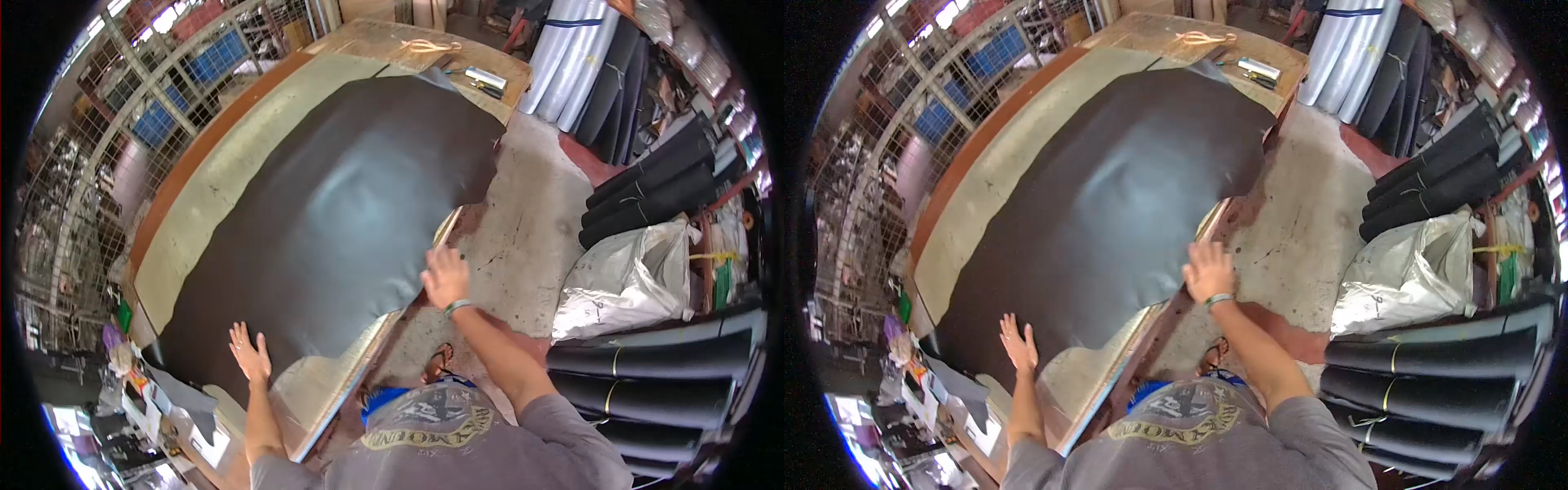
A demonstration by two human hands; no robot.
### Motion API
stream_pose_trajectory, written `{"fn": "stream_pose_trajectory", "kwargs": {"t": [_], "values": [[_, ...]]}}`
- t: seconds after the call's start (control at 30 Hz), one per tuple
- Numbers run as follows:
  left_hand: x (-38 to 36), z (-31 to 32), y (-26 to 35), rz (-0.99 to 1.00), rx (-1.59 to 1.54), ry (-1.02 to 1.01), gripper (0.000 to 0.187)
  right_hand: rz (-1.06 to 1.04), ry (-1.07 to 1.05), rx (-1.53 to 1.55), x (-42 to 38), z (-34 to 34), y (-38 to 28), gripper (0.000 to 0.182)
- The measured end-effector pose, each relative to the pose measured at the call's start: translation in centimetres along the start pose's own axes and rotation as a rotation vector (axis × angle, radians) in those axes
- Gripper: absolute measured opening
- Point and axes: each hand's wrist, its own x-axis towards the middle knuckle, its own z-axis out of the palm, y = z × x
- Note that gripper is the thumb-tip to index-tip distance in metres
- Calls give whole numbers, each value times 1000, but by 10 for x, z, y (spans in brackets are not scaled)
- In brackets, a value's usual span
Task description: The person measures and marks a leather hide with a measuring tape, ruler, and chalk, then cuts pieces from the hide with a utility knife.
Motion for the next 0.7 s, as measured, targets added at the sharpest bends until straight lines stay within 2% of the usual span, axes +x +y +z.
{"fn": "stream_pose_trajectory", "kwargs": {"t": [0.07,0.13,0.17,0.2,0.23,0.27,0.3,0.33,0.37,0.43,0.53,0.7], "values": [[1,-1,8,-54,57,-21,64,201,23,-45,-10,21,105,56],[4,2,17,-145,88,-42,65,563,-182,98,-38,27,205,57],[6,5,21,-193,95,-51,66,494,-225,49,-67,42,271,60],[10,11,26,-283,73,-55,72,654,-289,31,-100,39,313,59],[12,17,41,-373,104,-58,74,879,-302,276,-128,13,326,59],[19,22,61,-457,132,-54,76,1038,-400,270,-183,52,392,60],[28,28,81,-535,158,-46,79,993,-562,111,-230,55,421,60],[33,35,103,-514,139,-48,84,1259,-445,148,-251,29,404,60],[40,41,132,-462,140,-45,85,1157,-586,123,-279,0,395,61],[52,52,201,-367,128,-42,85,1058,-716,85,-319,-18,389,59],[86,65,316,-252,134,-65,89,1056,-802,127,-342,-8,375,57],[180,85,491,-57,79,-75,93,1040,-777,214,-284,15,383,53]]}}
